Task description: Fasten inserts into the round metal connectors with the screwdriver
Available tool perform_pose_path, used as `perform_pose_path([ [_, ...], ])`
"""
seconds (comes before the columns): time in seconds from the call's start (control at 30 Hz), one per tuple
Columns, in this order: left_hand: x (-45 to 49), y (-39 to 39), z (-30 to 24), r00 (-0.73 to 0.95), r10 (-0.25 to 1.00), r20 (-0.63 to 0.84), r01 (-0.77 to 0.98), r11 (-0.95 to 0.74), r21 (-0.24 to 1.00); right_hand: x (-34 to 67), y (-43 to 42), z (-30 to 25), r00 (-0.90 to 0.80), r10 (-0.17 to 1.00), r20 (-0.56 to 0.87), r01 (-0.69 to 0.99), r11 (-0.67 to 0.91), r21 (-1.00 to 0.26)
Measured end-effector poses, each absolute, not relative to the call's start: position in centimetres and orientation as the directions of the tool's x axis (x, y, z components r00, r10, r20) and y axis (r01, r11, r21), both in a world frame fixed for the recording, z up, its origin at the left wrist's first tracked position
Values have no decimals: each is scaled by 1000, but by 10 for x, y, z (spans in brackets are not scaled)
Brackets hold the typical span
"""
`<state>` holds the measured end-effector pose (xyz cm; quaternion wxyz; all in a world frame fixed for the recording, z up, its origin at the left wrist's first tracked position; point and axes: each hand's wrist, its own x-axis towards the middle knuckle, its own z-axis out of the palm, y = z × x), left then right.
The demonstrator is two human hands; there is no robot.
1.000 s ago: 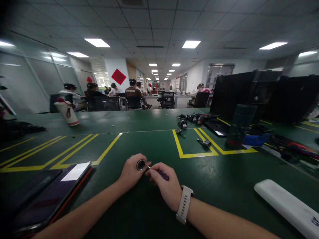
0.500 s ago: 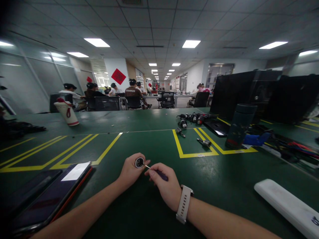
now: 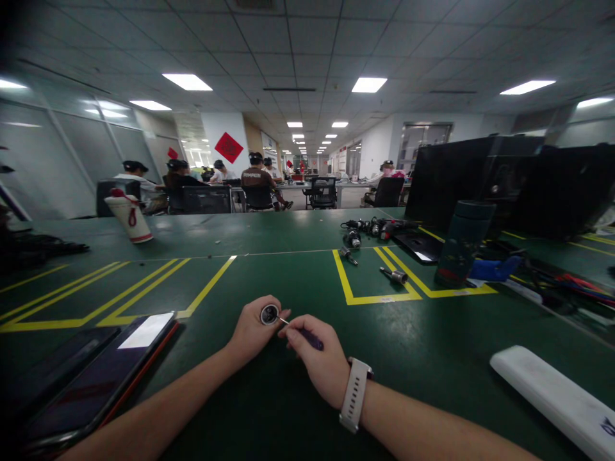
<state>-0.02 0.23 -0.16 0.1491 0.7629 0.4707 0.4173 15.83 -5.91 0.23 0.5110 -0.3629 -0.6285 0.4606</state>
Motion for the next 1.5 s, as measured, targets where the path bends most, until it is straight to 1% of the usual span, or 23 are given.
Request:
perform_pose_path([
  [0.2, -1, 3, 0, 188, 855, 482, 574, -494, 653, 159, -58, 3, -218, 927, 306, 3, 314, -949],
  [0.57, 0, 0, 1, 209, 841, 499, 588, -516, 623, 159, -61, 5, -208, 930, 303, 20, 314, -949],
  [1.03, 0, 3, -2, 173, 855, 489, 504, -504, 702, 158, -60, 2, -220, 923, 315, 12, 325, -946],
  [1.37, 0, -1, 1, 180, 843, 507, 548, -514, 660, 158, -61, 6, -197, 926, 323, 51, 339, -940],
  [1.5, 0, -1, 1, 185, 842, 507, 540, -518, 664, 158, -62, 7, -194, 926, 325, 54, 340, -939],
])
